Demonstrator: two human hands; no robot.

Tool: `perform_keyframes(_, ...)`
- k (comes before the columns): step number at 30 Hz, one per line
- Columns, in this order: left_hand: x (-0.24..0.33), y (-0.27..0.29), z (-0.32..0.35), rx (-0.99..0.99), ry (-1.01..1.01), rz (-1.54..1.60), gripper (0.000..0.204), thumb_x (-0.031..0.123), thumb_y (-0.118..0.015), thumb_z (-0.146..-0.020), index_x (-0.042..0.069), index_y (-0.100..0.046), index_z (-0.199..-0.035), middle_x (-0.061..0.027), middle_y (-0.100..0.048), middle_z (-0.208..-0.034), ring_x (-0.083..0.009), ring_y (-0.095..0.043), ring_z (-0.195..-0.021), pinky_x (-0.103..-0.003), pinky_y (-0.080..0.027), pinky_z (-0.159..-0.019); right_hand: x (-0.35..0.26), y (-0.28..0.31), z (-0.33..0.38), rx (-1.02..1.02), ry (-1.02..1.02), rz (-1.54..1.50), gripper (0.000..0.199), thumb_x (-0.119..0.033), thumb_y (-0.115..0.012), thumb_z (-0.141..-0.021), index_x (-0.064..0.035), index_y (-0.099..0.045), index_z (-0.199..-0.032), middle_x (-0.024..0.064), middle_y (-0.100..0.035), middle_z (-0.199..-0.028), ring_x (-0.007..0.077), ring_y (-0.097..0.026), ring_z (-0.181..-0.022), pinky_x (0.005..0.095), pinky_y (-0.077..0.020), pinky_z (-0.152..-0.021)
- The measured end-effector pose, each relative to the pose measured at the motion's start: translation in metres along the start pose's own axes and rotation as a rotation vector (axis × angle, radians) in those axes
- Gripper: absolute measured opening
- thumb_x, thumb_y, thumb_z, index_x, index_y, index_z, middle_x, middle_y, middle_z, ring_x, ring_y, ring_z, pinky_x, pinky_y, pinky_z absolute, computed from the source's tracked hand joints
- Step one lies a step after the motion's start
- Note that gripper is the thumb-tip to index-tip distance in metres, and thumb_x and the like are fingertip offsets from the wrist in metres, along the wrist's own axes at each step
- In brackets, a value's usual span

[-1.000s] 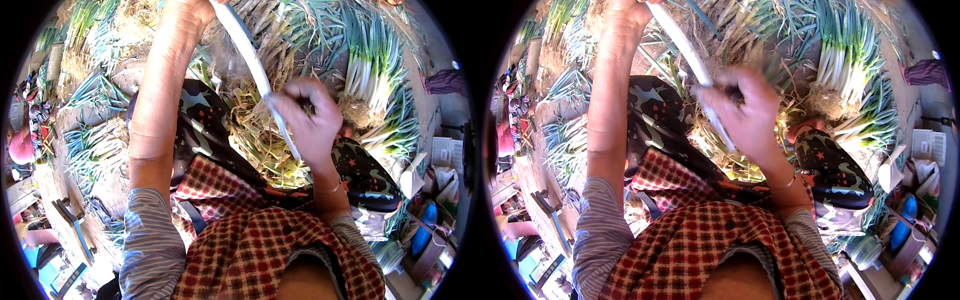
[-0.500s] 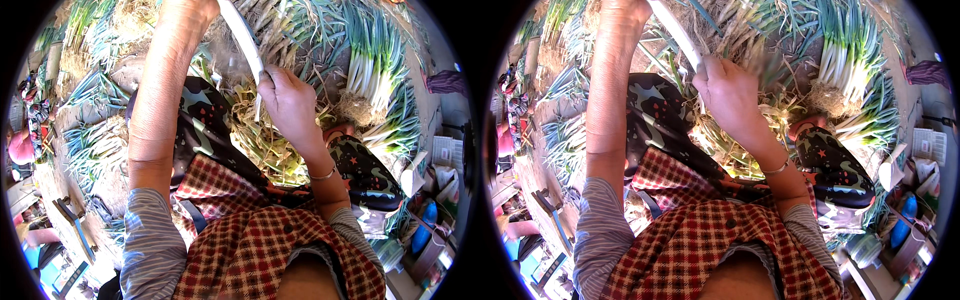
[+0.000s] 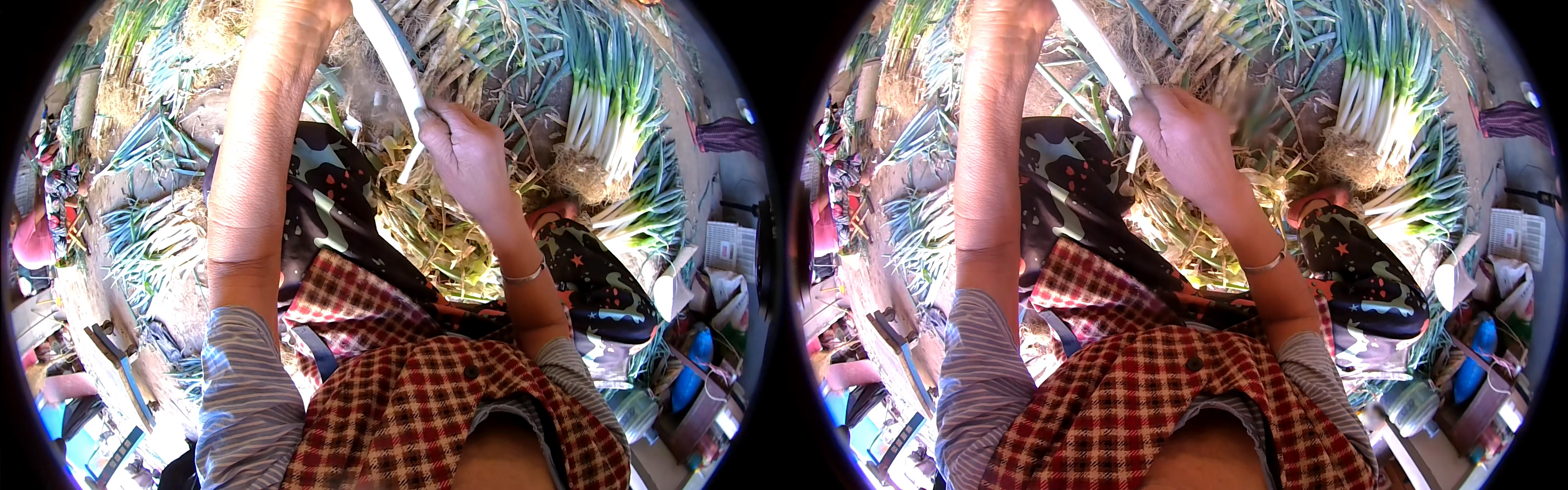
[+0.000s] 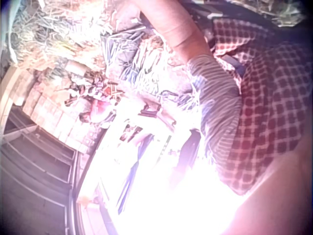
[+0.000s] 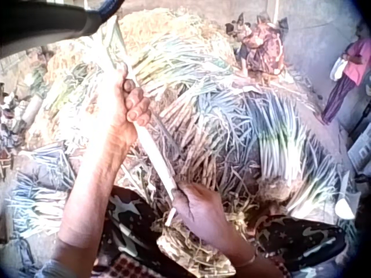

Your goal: The person cleans green onions by hand, peeling away the dry outer layers and removing dirt. They handle the stalks individually while sitting on the ground in a workspace with many bunches.

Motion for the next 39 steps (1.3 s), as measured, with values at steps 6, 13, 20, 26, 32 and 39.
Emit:
perform_keyframes(6, -0.001, -0.001, 0.0, -0.019, 0.012, -0.024, 0.035, 0.041, -0.043, -0.092, 0.016, -0.036, -0.068, 0.0041, -0.026, -0.043, -0.0094, -0.024, -0.03, -0.025, -0.023, -0.029, 0.0, -0.001, 0.002, -0.035, 0.009, 0.037, 0.018, -0.012, -0.059, -0.085, 0.0035, -0.062, -0.094, 0.0128, -0.062, -0.072, 0.016, -0.059, -0.058, 0.0279, -0.0469, -0.051)
perform_keyframes(13, -0.007, -0.014, 0.006, -0.128, 0.065, 0.073, 0.036, 0.039, -0.048, -0.092, 0.017, -0.036, -0.067, 0.0038, -0.028, -0.042, -0.0094, -0.026, -0.03, -0.024, -0.023, -0.028, 0.007, 0.005, -0.007, 0.173, -0.196, -0.522, 0.019, -0.004, -0.07, -0.078, 0.0044, -0.064, -0.094, 0.0073, -0.066, -0.083, 0.0105, -0.061, -0.071, 0.0235, -0.0503, -0.062)
perform_keyframes(20, -0.012, -0.013, 0.005, -0.135, 0.096, 0.124, 0.036, 0.039, -0.05, -0.091, 0.017, -0.037, -0.066, 0.0042, -0.028, -0.042, -0.0094, -0.026, -0.029, -0.024, -0.022, -0.028, 0.008, -0.002, 0.0, 0.24, -0.344, -0.721, 0.015, 0.0, -0.07, -0.077, 0.003, -0.064, -0.09, 0.0035, -0.063, -0.081, 0.0059, -0.056, -0.068, 0.0196, -0.0464, -0.059)
perform_keyframes(26, -0.015, -0.015, 0.008, -0.107, 0.095, 0.115, 0.035, 0.04, -0.05, -0.091, 0.017, -0.037, -0.067, 0.004, -0.029, -0.043, -0.0095, -0.026, -0.03, -0.025, -0.022, -0.028, 0.008, 0.0, 0.001, 0.296, -0.274, -0.554, 0.009, 0.0, -0.069, -0.078, 0.0012, -0.062, -0.083, -0.0001, -0.058, -0.074, 0.0031, -0.049, -0.062, 0.0178, -0.0393, -0.053)
perform_keyframes(32, -0.018, -0.017, 0.009, -0.112, 0.086, 0.084, 0.036, 0.039, -0.049, -0.092, 0.015, -0.037, -0.068, 0.0033, -0.029, -0.044, -0.0101, -0.026, -0.03, -0.025, -0.023, -0.029, 0.011, -0.002, 0.002, 0.256, -0.339, -0.567, 0.011, 0.001, -0.069, -0.078, 0.0007, -0.058, -0.078, -0.0001, -0.055, -0.075, 0.0027, -0.046, -0.061, 0.0177, -0.0369, -0.052)
perform_keyframes(39, -0.019, -0.014, 0.012, -0.003, 0.077, -0.042, 0.039, 0.041, -0.048, -0.092, 0.013, -0.037, -0.068, 0.001, -0.029, -0.045, -0.0109, -0.028, -0.033, -0.026, -0.025, -0.032, 0.003, -0.005, -0.007, 0.278, -0.118, -0.318, 0.015, 0.006, -0.065, -0.076, 0.001, -0.053, -0.083, 0.0071, -0.058, -0.087, 0.0092, -0.055, -0.066, 0.0203, -0.0438, -0.055)
Point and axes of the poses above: each hand's wrist, its own z-axis away from the middle knuckle, its own y-axis out of the back of the hand, x = y × z, the point moved 8 cm from there along -z, towards the middle knuckle
